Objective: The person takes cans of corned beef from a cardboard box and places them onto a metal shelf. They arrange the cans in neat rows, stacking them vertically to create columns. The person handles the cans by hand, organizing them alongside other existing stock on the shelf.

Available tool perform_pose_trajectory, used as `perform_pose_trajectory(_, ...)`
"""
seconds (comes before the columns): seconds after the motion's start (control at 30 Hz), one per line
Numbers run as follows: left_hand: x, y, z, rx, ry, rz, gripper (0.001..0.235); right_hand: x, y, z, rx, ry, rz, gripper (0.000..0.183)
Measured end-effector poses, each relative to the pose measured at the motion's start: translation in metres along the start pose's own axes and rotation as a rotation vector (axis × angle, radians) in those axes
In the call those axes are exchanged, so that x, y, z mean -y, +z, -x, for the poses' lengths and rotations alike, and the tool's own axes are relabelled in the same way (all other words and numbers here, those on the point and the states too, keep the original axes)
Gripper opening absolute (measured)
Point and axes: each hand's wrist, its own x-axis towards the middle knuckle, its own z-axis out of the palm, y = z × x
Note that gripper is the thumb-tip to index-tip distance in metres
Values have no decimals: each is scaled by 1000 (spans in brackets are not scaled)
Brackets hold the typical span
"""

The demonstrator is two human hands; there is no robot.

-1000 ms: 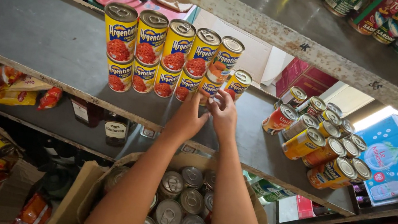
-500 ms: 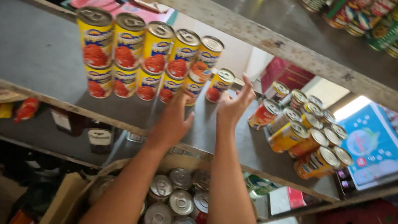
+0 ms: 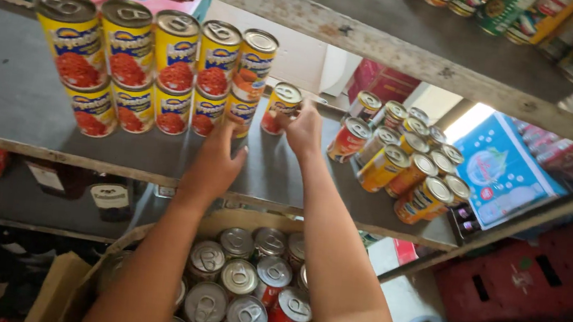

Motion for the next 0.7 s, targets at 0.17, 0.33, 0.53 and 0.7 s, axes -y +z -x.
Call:
perform_pose_trajectory(0.17,11,5,3,70,-14,-21,55,20,-23,39,87,-48,117,49)
perform_pose_trajectory(0.33,0,23,0,150,20,189,75,43,-43,72,174,-17,4,56)
perform_pose_trajectory(0.53,-19,24,5,254,-66,160,64,35,-105,69,489,-3,83,62)
perform_pose_trajectory(0.7,-23,30,6,185,-74,79,72,49,-205,58,112,-210,721,46)
